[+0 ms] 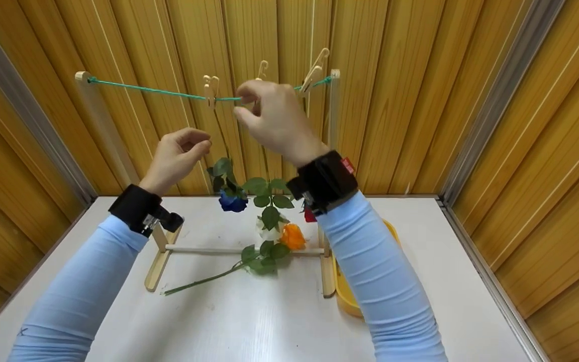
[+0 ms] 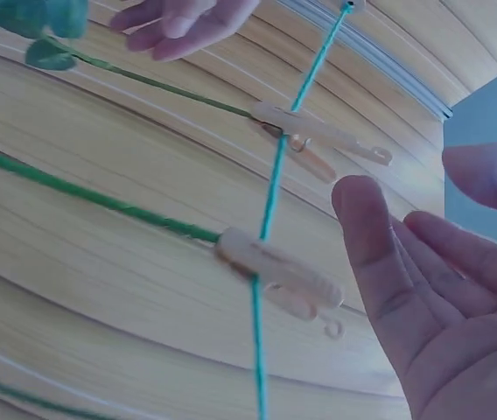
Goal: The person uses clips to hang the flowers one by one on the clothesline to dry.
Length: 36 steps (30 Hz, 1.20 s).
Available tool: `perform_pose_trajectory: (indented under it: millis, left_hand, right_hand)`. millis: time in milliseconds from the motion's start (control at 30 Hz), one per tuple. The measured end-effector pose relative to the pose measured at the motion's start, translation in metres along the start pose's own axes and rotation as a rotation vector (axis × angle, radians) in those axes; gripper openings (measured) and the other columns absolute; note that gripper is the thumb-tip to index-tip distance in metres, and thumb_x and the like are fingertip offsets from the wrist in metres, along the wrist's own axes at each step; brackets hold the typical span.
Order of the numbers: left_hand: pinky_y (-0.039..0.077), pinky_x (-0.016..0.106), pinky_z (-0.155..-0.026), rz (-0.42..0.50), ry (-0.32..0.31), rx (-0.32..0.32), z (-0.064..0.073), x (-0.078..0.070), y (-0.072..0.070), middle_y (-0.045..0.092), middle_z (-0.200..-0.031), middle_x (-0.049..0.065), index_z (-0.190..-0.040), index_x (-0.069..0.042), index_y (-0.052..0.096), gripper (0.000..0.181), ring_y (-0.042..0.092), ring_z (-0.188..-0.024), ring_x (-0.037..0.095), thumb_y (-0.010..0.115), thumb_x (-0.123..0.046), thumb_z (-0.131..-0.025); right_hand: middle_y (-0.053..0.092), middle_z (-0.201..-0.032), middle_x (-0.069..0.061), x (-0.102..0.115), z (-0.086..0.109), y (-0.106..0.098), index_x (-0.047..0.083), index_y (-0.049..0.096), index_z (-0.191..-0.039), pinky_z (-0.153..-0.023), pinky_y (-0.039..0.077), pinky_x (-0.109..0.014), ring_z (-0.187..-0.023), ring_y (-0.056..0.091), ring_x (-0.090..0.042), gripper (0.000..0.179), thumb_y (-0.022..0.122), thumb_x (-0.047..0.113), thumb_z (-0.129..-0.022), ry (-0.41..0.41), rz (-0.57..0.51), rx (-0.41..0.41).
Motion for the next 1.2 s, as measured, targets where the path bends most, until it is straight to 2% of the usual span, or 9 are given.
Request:
perform_pose_trajectory:
  millis: [167, 333, 667, 700, 800, 900, 967, 1033, 1200]
  left_hand:
    - [0.056, 0.042, -0.092, -0.086, 0.077, -0.023, 0.014, -0.003, -0.006, 0.071, -0.117, 0.02, -0.123, 0.006, 0.068, 0.027, 0.068, -0.104, 0.033, 0.061, -0.012, -0.103]
    - [0.053, 0.046, -0.097, -0.181, 0.141, -0.052, 0.036, -0.004, -0.009, 0.069, -0.124, 0.022, -0.126, 0.006, 0.067, 0.031, 0.065, -0.112, 0.035, 0.062, -0.014, -0.104]
    - [0.048, 0.052, -0.107, -0.337, 0.153, -0.061, 0.083, 0.007, -0.006, 0.064, -0.134, 0.021, -0.137, 0.003, 0.062, 0.041, 0.06, -0.127, 0.038, 0.06, -0.025, -0.106]
    - [0.048, 0.052, -0.108, -0.354, 0.158, -0.066, 0.088, 0.008, -0.005, 0.063, -0.134, 0.022, -0.137, 0.002, 0.062, 0.042, 0.059, -0.128, 0.038, 0.061, -0.026, -0.105]
    - [0.045, 0.054, -0.11, -0.402, 0.17, -0.084, 0.101, 0.012, 0.0, 0.062, -0.137, 0.023, -0.138, 0.002, 0.062, 0.045, 0.057, -0.13, 0.04, 0.061, -0.028, -0.105]
    - [0.044, 0.056, -0.11, -0.425, 0.177, -0.106, 0.112, 0.016, 0.008, 0.06, -0.14, 0.023, -0.138, 0.003, 0.061, 0.046, 0.057, -0.131, 0.04, 0.063, -0.029, -0.104]
    - [0.044, 0.056, -0.111, -0.424, 0.177, -0.112, 0.119, 0.019, 0.016, 0.059, -0.143, 0.023, -0.139, 0.003, 0.06, 0.047, 0.056, -0.132, 0.04, 0.063, -0.028, -0.104]
    - [0.044, 0.057, -0.11, -0.416, 0.179, -0.117, 0.125, 0.022, 0.024, 0.058, -0.144, 0.024, -0.14, 0.003, 0.06, 0.049, 0.055, -0.133, 0.041, 0.063, -0.028, -0.104]
    - [0.042, 0.058, -0.111, -0.367, 0.152, -0.108, 0.146, 0.034, 0.044, 0.055, -0.147, 0.023, -0.142, 0.004, 0.058, 0.051, 0.053, -0.135, 0.041, 0.063, -0.029, -0.104]
  right_hand:
    - [0.075, -0.11, -0.013, -0.016, 0.04, 0.0, -0.003, 0.071, -0.12, -0.075, 0.053, -0.015, -0.089, 0.07, -0.021, 0.023, 0.068, 0.006, -0.098, -0.028, 0.01, -0.023]
    - [0.075, -0.111, -0.013, -0.034, 0.078, 0.005, -0.004, 0.072, -0.119, -0.086, 0.053, -0.017, -0.098, 0.07, -0.022, 0.022, 0.067, 0.005, -0.099, -0.065, 0.012, -0.068]
    - [0.074, -0.12, -0.015, -0.071, 0.144, 0.035, -0.004, 0.07, -0.125, -0.098, 0.049, -0.019, -0.108, 0.07, -0.029, 0.031, 0.071, 0.005, -0.095, -0.013, 0.054, -0.129]
    - [0.073, -0.123, -0.015, -0.075, 0.15, 0.039, -0.003, 0.07, -0.126, -0.094, 0.051, -0.018, -0.102, 0.071, -0.028, 0.032, 0.071, 0.005, -0.095, 0.003, 0.05, -0.129]
    - [0.07, -0.13, -0.015, -0.086, 0.164, 0.049, -0.003, 0.068, -0.13, -0.094, 0.049, -0.014, -0.102, 0.071, -0.029, 0.036, 0.072, 0.005, -0.095, 0.034, 0.036, -0.131]
    - [0.067, -0.135, -0.017, -0.096, 0.179, 0.058, -0.004, 0.066, -0.132, -0.1, 0.053, -0.025, -0.108, 0.07, -0.033, 0.037, 0.071, 0.003, -0.095, 0.061, 0.013, -0.143]
    - [0.064, -0.138, -0.019, -0.102, 0.188, 0.064, -0.005, 0.066, -0.132, -0.109, 0.047, -0.038, -0.127, 0.062, -0.038, 0.038, 0.071, 0.002, -0.095, 0.069, 0.017, -0.159]
    - [0.062, -0.141, -0.02, -0.108, 0.197, 0.071, -0.006, 0.065, -0.133, -0.108, 0.043, -0.049, -0.131, 0.058, -0.039, 0.04, 0.071, 0.001, -0.094, 0.082, 0.021, -0.171]
    - [0.059, -0.145, -0.018, -0.122, 0.221, 0.086, -0.003, 0.063, -0.138, -0.109, 0.042, -0.032, -0.13, 0.059, -0.039, 0.046, 0.073, 0.002, -0.094, 0.127, 0.026, -0.185]
Point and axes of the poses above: each hand's wrist, its own z-axis away from the middle knuckle, its own y-axis out of the palm, x = y × z, the point moved 10 cm from there along -z, towards the middle knuckle
